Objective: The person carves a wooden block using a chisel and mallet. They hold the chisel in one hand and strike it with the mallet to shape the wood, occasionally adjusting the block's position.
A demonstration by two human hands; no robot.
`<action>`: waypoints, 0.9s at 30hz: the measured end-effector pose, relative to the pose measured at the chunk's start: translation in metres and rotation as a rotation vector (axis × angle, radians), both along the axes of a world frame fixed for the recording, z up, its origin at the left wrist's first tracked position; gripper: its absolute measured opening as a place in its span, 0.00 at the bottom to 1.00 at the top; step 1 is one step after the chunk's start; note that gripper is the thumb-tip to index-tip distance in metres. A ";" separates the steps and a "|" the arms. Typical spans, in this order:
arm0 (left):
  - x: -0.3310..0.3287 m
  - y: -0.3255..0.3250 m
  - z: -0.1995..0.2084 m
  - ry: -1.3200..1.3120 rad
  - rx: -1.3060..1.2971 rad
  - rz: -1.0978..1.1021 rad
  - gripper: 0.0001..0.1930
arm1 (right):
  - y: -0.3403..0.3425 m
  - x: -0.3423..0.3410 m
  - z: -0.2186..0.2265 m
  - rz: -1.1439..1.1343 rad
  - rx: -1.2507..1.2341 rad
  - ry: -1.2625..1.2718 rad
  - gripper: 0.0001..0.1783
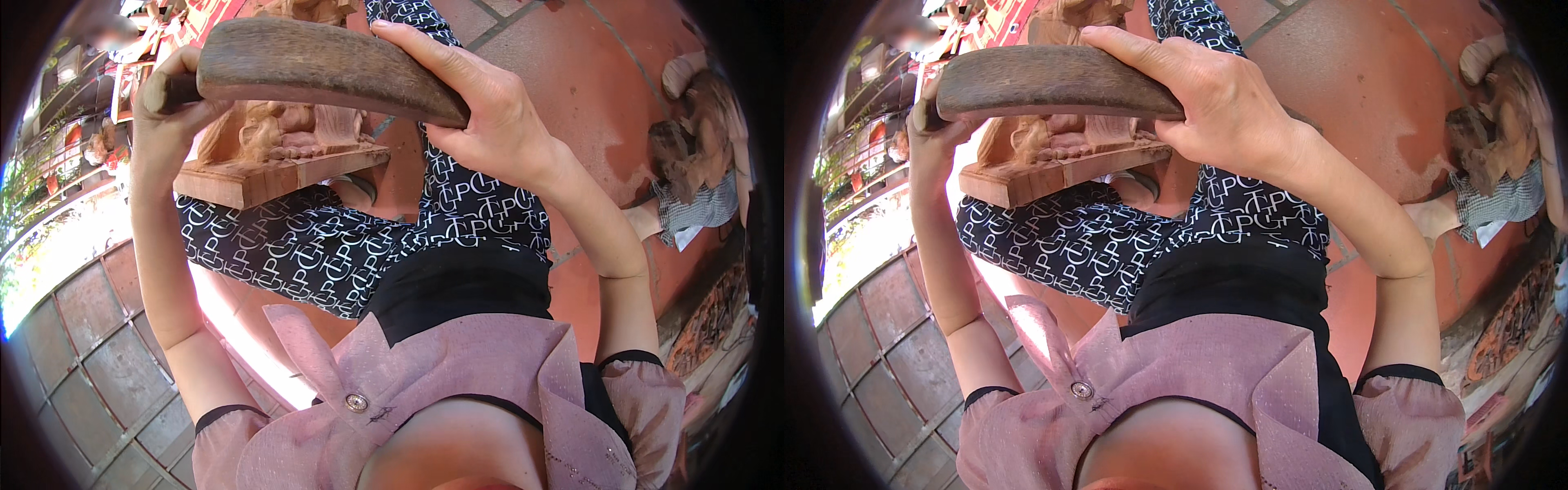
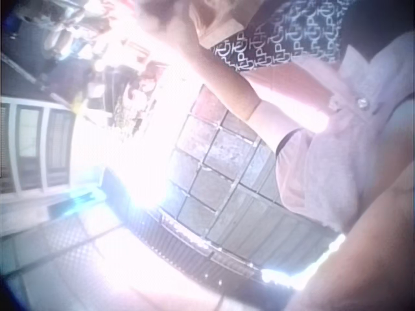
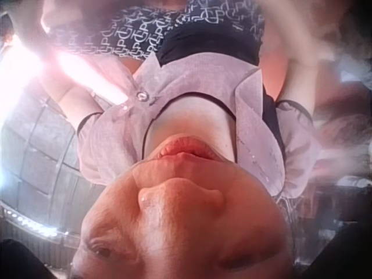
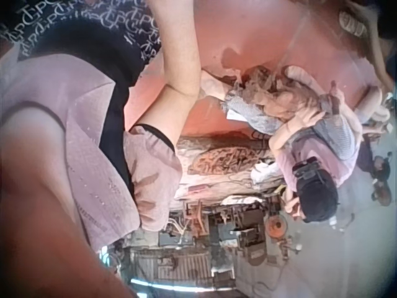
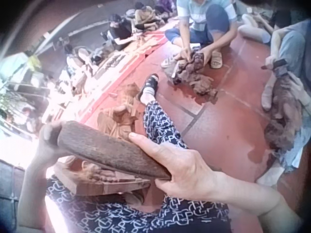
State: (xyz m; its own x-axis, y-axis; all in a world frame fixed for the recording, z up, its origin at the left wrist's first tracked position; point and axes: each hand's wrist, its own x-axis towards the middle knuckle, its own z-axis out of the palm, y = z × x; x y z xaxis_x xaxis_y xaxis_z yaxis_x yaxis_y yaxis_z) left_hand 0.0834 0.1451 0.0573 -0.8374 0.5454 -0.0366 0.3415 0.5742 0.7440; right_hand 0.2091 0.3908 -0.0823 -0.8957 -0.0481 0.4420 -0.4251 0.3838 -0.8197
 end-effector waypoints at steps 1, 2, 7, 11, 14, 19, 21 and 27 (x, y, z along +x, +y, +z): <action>-0.008 -0.007 0.001 0.029 -0.010 -0.040 0.17 | -0.001 -0.001 0.001 0.008 0.002 -0.007 0.45; -0.012 -0.010 0.001 0.057 -0.019 -0.081 0.17 | -0.001 0.000 0.002 0.017 0.009 -0.016 0.45; 0.000 -0.005 -0.010 0.128 -0.222 -0.168 0.16 | -0.004 0.000 0.002 0.041 -0.003 -0.015 0.44; 0.003 0.007 -0.020 0.200 -0.456 -0.206 0.12 | -0.006 0.001 -0.001 0.028 -0.018 -0.022 0.44; -0.001 0.006 -0.035 0.223 -0.542 -0.214 0.09 | -0.004 0.001 -0.001 0.017 -0.042 0.001 0.44; -0.012 0.011 -0.036 0.172 -0.561 -0.174 0.18 | -0.002 0.003 0.000 0.005 -0.077 0.028 0.43; -0.034 -0.008 -0.036 0.059 -0.213 -0.173 0.19 | -0.001 0.004 0.000 -0.003 -0.079 0.062 0.43; -0.065 -0.029 -0.023 -0.319 0.573 -0.187 0.26 | 0.002 0.005 -0.003 -0.014 -0.139 0.050 0.44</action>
State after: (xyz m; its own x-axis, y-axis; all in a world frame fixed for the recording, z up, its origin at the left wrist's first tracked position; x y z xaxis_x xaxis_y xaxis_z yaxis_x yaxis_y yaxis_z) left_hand 0.0183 0.1165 0.0344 -0.7233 0.6868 0.0717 0.1098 0.0118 0.9939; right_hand 0.2143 0.3924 -0.0855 -0.8728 0.0288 0.4872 -0.4618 0.2741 -0.8435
